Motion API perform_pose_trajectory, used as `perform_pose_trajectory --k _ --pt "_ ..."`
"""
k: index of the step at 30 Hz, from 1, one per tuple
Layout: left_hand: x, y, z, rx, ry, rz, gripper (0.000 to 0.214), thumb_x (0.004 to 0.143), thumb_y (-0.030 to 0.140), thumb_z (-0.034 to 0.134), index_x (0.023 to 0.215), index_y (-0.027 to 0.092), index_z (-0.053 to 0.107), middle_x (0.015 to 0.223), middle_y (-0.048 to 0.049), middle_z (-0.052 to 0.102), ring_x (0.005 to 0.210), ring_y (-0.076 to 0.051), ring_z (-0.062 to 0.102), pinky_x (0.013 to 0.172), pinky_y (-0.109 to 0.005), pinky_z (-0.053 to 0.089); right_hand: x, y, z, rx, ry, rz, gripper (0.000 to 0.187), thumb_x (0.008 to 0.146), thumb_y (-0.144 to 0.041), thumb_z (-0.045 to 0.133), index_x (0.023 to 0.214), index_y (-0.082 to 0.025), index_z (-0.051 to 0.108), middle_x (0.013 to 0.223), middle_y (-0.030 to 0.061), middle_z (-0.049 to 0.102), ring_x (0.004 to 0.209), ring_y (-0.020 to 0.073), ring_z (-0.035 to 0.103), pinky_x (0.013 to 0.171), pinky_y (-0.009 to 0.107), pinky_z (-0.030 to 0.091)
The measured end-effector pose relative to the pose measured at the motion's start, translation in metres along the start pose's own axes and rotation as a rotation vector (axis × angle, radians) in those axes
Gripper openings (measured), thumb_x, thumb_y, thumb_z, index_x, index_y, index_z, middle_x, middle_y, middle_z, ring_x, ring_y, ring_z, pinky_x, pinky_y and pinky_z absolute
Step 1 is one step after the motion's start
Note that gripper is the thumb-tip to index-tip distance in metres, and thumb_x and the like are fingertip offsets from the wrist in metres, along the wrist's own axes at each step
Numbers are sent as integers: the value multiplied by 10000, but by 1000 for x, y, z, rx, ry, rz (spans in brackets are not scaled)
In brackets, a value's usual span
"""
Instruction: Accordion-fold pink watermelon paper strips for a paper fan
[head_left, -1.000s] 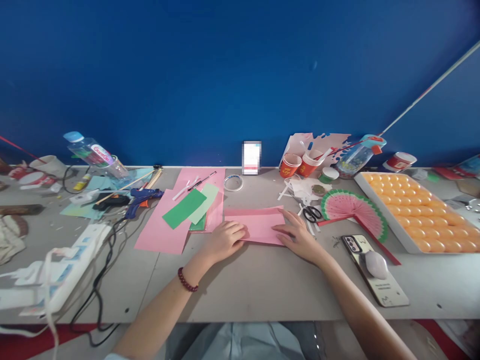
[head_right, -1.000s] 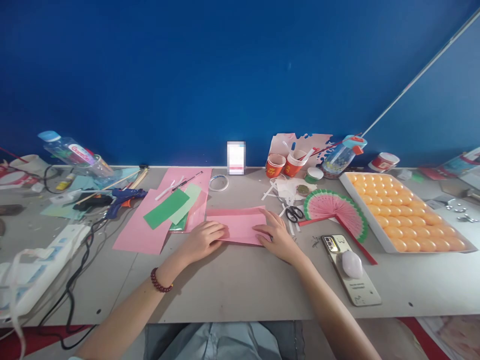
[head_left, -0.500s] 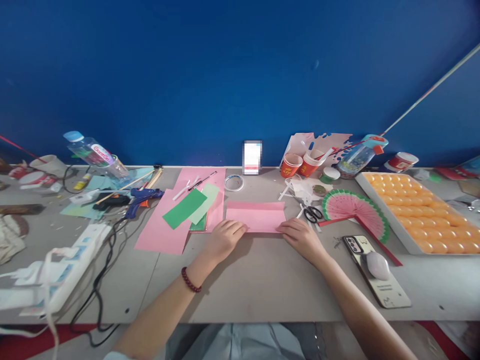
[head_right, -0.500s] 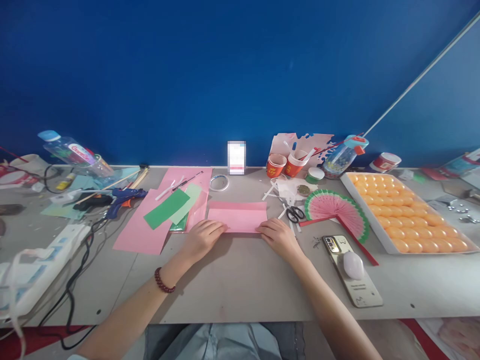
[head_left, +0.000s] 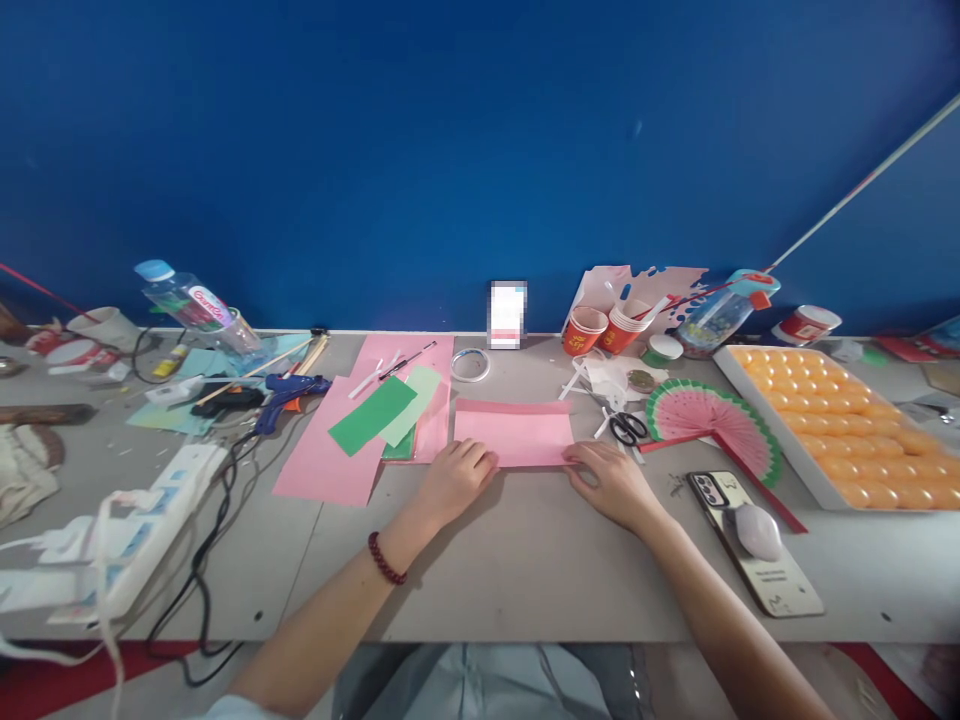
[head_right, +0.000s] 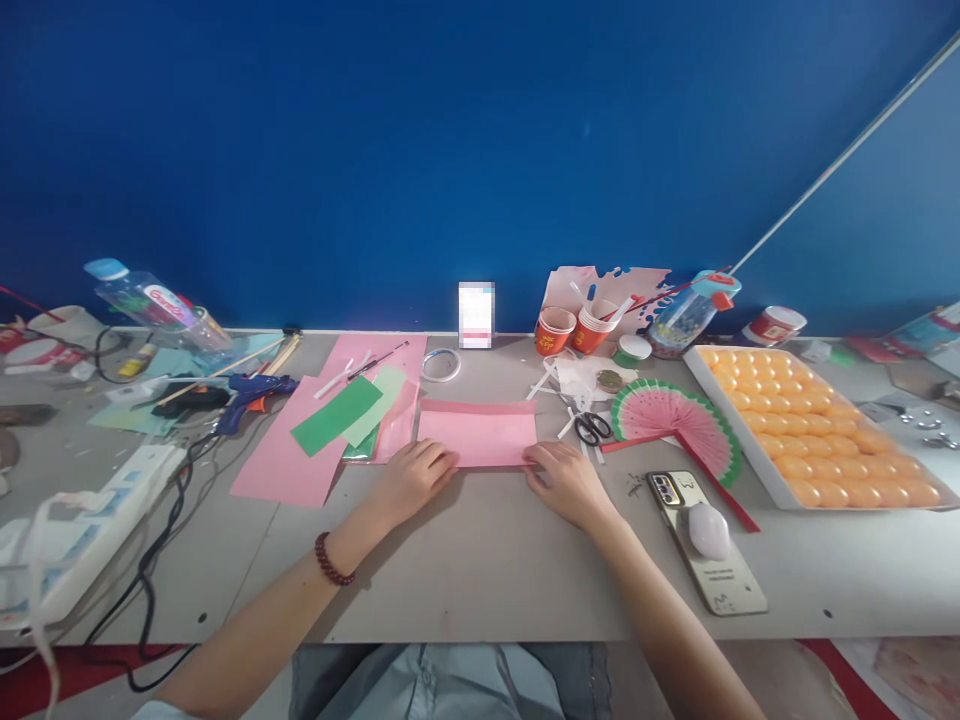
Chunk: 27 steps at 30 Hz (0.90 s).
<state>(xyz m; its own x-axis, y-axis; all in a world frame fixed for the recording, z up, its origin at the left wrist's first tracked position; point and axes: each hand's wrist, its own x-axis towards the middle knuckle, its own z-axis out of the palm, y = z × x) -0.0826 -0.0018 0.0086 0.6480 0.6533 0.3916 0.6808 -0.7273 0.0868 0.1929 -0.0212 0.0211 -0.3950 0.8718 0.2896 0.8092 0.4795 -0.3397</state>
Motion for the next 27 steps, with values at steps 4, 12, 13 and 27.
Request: perform_pose_trajectory --k 4,12,13,27 --pt "2 3 -3 -29 -8 66 162 940 159 417 971 186 573 889 -49 610 866 -196 577 742 -341 445 -4 4 -5 58 -88 3 193 823 -188 534 956 -247 660 1083 47 689 985 233 649 796 359 529" --pt "1 15 -8 -31 -92 166 237 923 63 373 1029 161 561 923 -70 608 856 -189 572 714 -334 444 -7 5 -2 75 -104 22 226 906 -242 461 938 -279 682 1067 56 656 879 211 664 688 334 555" --pt "1 15 -8 -25 -94 160 222 931 83 374 1023 159 562 914 -71 609 853 -191 571 705 -335 440 -7 6 -1 86 -94 37 226 912 -260 459 920 -275 684 1054 60 657 883 215 661 700 343 555" --pt "46 50 11 -192 -206 20 113 879 227 570 961 168 622 885 -56 622 869 -213 565 710 -334 456 -6 19 8 298 22 144 185 855 -339 556 778 -233 686 960 75 707 917 250 664 801 387 530"
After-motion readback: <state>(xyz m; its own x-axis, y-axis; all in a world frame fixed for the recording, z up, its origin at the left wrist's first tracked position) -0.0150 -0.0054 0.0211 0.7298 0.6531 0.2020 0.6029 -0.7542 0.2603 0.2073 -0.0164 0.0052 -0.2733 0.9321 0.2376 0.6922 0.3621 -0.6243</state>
